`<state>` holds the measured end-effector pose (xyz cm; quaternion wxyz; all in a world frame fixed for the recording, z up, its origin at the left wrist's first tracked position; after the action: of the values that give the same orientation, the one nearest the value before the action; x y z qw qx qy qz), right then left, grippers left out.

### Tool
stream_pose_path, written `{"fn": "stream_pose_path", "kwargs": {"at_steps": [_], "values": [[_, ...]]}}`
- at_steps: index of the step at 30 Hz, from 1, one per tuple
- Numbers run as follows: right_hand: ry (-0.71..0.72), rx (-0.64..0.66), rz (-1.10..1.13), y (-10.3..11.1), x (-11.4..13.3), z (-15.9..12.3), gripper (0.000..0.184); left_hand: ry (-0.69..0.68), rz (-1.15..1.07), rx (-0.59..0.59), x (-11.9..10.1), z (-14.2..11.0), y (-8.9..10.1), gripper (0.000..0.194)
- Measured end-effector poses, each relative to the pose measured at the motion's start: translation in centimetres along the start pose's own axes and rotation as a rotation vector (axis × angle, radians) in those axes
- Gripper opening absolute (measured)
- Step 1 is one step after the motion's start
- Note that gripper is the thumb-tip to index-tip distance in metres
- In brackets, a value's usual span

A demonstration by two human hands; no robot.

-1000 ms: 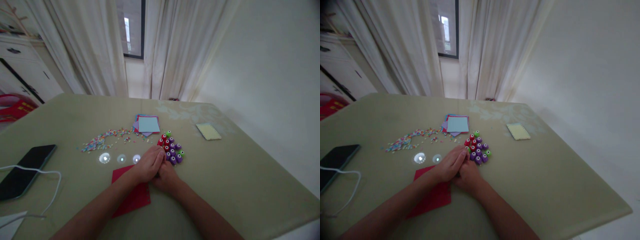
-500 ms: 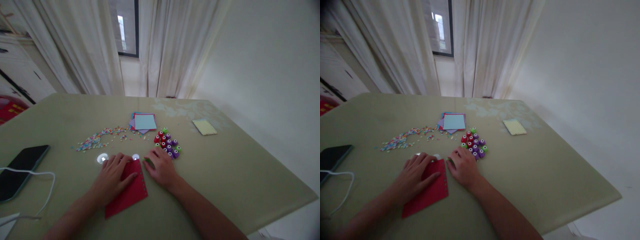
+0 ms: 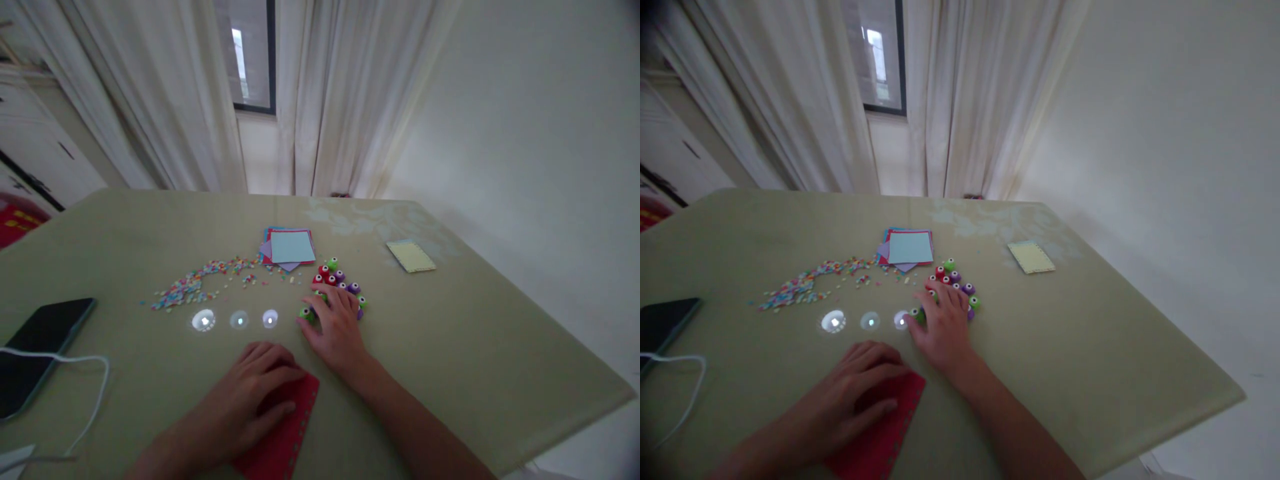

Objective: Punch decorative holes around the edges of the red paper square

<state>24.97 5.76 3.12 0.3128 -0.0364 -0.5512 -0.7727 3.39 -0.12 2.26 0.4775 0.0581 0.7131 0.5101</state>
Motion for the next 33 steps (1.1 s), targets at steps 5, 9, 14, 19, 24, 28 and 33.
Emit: {"fn": "stream_pose_path", "kwargs": {"at_steps": [5, 9, 14, 19, 24, 28, 33], "values": [[-0.105, -0.028, 0.104, 3.5, -4.9, 2.4, 0.038, 0.035, 0.085, -0.272, -1.1, 2.5, 0.8, 0.048], [-0.131, 0.092, 0.331, 3.2, -10.2, 5.3, 0.059, 0.069, 0.254, -0.278, -1.5, 7.4, 1.4, 0.096], [-0.087, 0.135, 0.442, 0.2, -11.7, 6.8, 0.053, 0.157, 0.291, -0.304, -1.4, 14.4, -0.2, 0.130], [-0.087, 0.090, 0.502, -1.2, -10.2, 5.9, 0.048, 0.180, 0.325, -0.357, -0.9, 15.9, -1.5, 0.120], [-0.065, 0.115, 0.564, -2.4, -6.8, 5.6, 0.035, 0.181, 0.359, -0.400, 0.4, 12.6, -1.2, 0.113], [-0.046, 0.144, 0.621, -4.6, -3.0, 6.5, 0.029, 0.202, 0.382, -0.406, 3.1, 9.2, -0.3, 0.105], [-0.018, 0.193, 0.739, -8.0, 0.9, 9.1, 0.038, 0.257, 0.419, -0.434, 6.9, 4.4, 2.3, 0.097]]}}
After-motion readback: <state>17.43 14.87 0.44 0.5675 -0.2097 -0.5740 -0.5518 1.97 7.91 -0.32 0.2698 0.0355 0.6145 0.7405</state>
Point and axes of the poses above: each hand's wrist, its own z-axis towards the middle knuckle, its own y-axis out of the back of the hand, x = y × z, the point moved 2 cm from there along z, towards the middle knuckle, and after that the axes turned 5 degrees about x, right-handed, at the moved point
